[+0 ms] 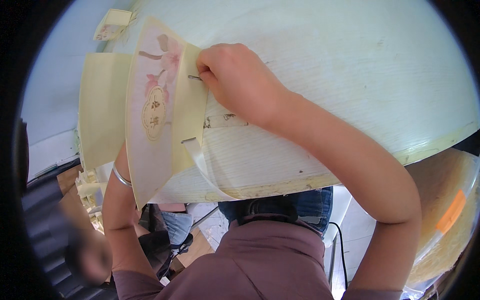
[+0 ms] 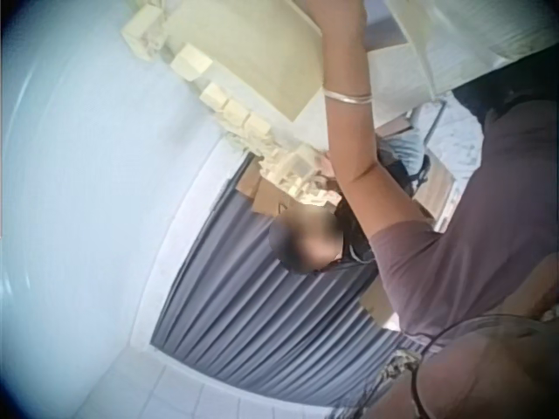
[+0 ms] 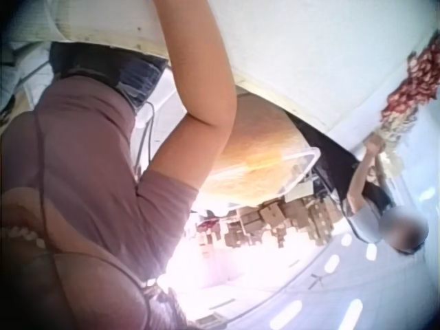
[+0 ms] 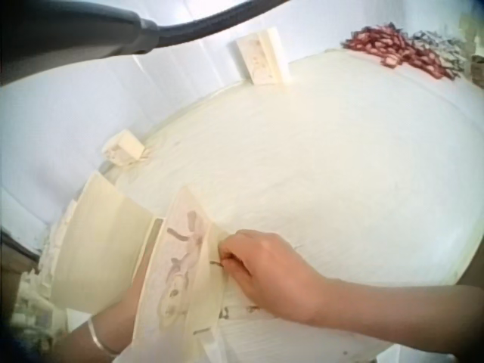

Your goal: The person assembles small gift boxes by folding and stapling cardboard pieces. They then place shredded paper filler into the boxes and tie a ribbon around each one. The finished boxes are stacked on the table.

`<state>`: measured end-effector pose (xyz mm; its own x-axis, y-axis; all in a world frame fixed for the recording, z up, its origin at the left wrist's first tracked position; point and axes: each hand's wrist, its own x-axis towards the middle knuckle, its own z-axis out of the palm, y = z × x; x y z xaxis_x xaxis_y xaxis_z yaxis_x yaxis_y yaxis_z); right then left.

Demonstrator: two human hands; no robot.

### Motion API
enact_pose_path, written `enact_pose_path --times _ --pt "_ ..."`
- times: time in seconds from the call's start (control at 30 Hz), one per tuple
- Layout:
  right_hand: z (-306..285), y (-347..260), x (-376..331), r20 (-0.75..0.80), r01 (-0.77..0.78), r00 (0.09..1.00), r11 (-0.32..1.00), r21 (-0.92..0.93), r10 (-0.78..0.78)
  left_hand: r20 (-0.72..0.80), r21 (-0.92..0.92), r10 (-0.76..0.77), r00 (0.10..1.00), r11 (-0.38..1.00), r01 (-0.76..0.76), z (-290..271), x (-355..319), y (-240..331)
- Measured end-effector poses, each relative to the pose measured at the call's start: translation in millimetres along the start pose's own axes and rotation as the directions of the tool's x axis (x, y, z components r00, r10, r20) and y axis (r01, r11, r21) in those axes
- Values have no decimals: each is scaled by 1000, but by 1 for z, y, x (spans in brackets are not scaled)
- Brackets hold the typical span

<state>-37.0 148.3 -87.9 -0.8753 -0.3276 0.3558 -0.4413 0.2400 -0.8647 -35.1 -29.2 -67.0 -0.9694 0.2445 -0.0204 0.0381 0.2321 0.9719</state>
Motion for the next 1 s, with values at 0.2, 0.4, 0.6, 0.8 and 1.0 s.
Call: enact_pose_path --times 0.2,0.4,0.6,0.8,1.0 --pt "-1 6 -5 -2 60 998 996 -59 -61 43 -211 -276 960 937 279 -1 -2 9" --pt "-6 4 -9 25 39 999 997 -70 -37 66 -312 -367 928 876 369 13 -8 20" --pt "1 -13 -34 225 88 973 990 -110 -61 5 -181 -320 948 932 315 16 -43 14" --pt "-30 -28 -68 272 165 958 946 -280 -87 200 -110 -176 964 973 201 34 -74 13" --pt "-50 -39 -43 367 267 911 948 -173 -190 10 48 14 1000 999 -14 22 -74 16"
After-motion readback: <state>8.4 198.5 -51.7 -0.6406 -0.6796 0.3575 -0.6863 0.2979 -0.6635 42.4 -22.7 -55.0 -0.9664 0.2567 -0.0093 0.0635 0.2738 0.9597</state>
